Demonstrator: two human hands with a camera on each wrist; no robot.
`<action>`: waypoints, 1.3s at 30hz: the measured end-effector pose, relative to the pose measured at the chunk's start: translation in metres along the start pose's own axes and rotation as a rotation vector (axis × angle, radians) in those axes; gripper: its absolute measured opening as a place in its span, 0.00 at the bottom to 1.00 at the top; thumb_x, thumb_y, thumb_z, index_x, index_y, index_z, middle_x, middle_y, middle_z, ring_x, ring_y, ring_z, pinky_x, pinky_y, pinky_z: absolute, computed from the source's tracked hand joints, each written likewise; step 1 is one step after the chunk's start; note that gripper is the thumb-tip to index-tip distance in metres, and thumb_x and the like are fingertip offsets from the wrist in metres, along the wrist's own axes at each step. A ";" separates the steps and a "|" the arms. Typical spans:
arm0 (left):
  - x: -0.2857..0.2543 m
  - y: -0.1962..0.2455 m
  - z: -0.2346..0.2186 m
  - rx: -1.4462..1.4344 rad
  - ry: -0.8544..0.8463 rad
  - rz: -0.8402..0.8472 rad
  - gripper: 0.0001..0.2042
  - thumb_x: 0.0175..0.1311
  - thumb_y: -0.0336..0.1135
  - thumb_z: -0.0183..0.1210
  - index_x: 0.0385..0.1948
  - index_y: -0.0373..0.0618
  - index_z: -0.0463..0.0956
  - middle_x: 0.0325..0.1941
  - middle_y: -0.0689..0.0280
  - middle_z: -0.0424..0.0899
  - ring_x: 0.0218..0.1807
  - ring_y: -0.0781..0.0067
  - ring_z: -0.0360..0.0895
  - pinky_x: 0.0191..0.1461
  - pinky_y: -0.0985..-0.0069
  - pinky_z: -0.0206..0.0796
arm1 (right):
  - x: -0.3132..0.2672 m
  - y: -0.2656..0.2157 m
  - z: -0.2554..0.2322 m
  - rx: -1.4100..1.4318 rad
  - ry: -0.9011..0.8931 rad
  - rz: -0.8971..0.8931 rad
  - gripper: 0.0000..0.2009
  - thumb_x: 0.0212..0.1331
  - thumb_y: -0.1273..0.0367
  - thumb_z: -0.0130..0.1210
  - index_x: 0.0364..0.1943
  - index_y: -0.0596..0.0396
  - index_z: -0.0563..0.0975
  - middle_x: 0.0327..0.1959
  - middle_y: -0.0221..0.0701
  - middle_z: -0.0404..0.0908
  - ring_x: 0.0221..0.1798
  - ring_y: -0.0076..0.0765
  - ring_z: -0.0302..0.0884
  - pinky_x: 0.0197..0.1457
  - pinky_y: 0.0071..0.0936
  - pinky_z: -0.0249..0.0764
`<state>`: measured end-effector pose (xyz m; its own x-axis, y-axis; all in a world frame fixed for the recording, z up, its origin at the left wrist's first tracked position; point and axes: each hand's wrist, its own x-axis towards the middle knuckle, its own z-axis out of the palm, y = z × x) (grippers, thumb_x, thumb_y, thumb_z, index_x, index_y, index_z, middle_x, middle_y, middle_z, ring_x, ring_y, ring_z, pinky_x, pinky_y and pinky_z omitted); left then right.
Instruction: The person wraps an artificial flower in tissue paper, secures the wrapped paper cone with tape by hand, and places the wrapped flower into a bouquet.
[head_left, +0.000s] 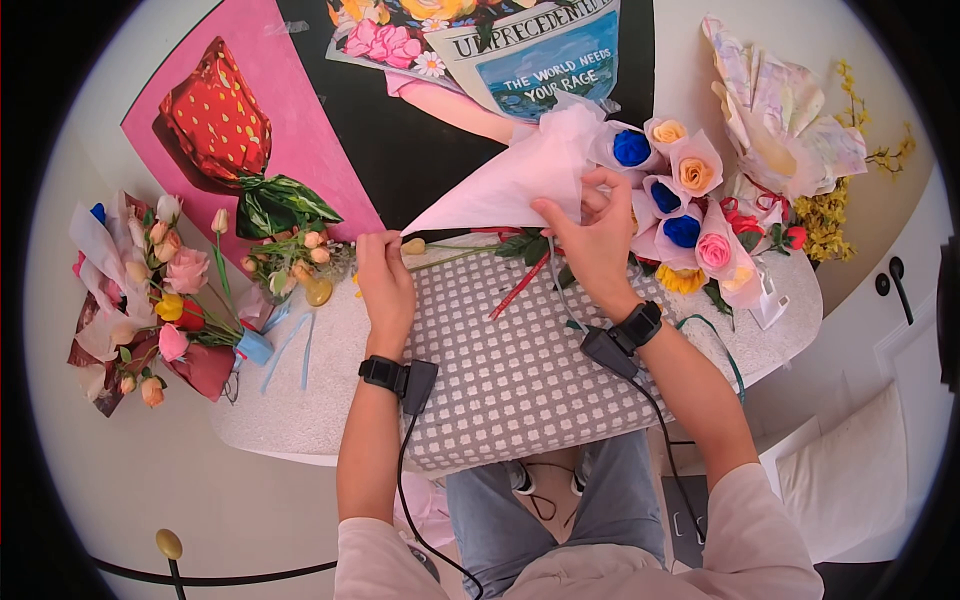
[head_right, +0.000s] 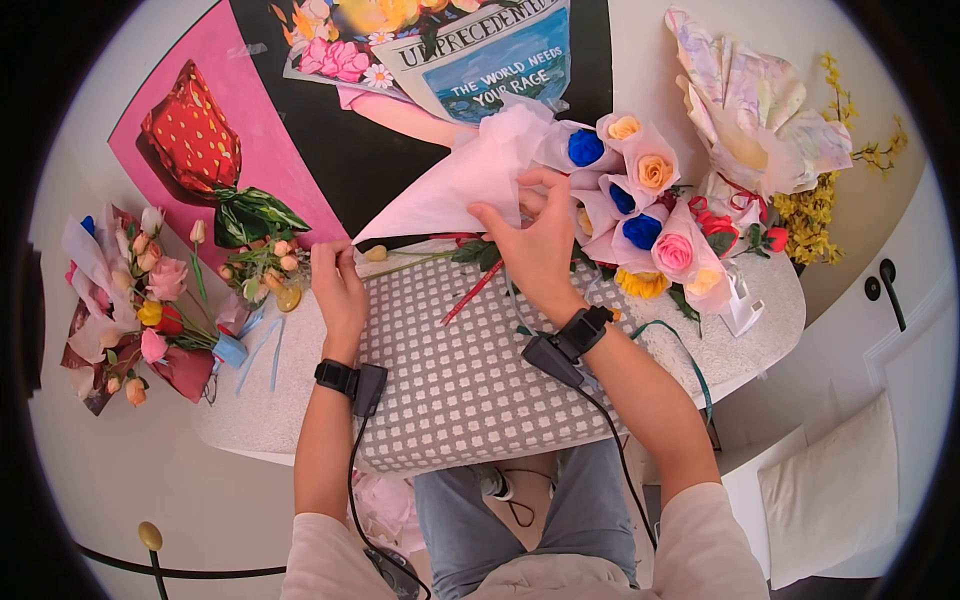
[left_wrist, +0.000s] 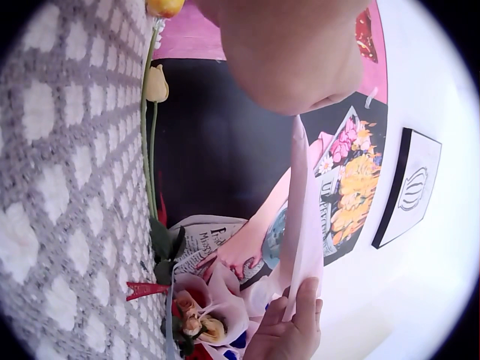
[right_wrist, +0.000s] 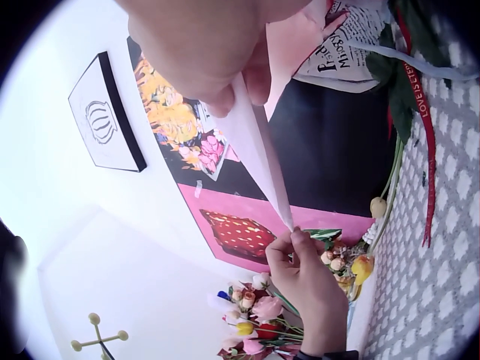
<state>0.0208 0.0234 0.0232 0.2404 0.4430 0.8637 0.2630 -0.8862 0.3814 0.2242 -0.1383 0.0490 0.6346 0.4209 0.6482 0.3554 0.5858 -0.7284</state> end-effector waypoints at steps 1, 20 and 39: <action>0.000 -0.001 0.000 0.003 0.008 0.005 0.03 0.70 0.23 0.52 0.37 0.36 0.75 0.33 0.57 0.72 0.36 0.59 0.71 0.43 0.68 0.65 | 0.001 0.000 0.000 0.029 0.022 0.008 0.28 0.56 0.75 0.70 0.52 0.57 0.61 0.41 0.43 0.86 0.36 0.26 0.84 0.31 0.19 0.81; -0.006 -0.020 0.012 -0.354 0.052 -0.039 0.02 0.72 0.23 0.52 0.40 0.35 0.71 0.43 0.62 0.74 0.40 0.74 0.75 0.51 0.76 0.70 | -0.008 -0.038 0.011 0.162 0.020 -0.040 0.18 0.58 0.75 0.68 0.46 0.57 0.69 0.40 0.36 0.87 0.40 0.21 0.84 0.34 0.15 0.80; -0.005 -0.003 0.008 -0.674 -0.004 -0.279 0.04 0.71 0.26 0.58 0.42 0.38 0.76 0.43 0.66 0.79 0.48 0.75 0.78 0.61 0.75 0.69 | 0.020 -0.091 0.059 -0.190 -0.076 -0.563 0.10 0.55 0.77 0.69 0.41 0.61 0.83 0.54 0.41 0.78 0.58 0.37 0.80 0.52 0.28 0.82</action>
<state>0.0264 0.0250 0.0152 0.2524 0.6641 0.7038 -0.3172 -0.6303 0.7086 0.1635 -0.1421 0.1414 0.2649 0.1344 0.9549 0.7437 0.6018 -0.2911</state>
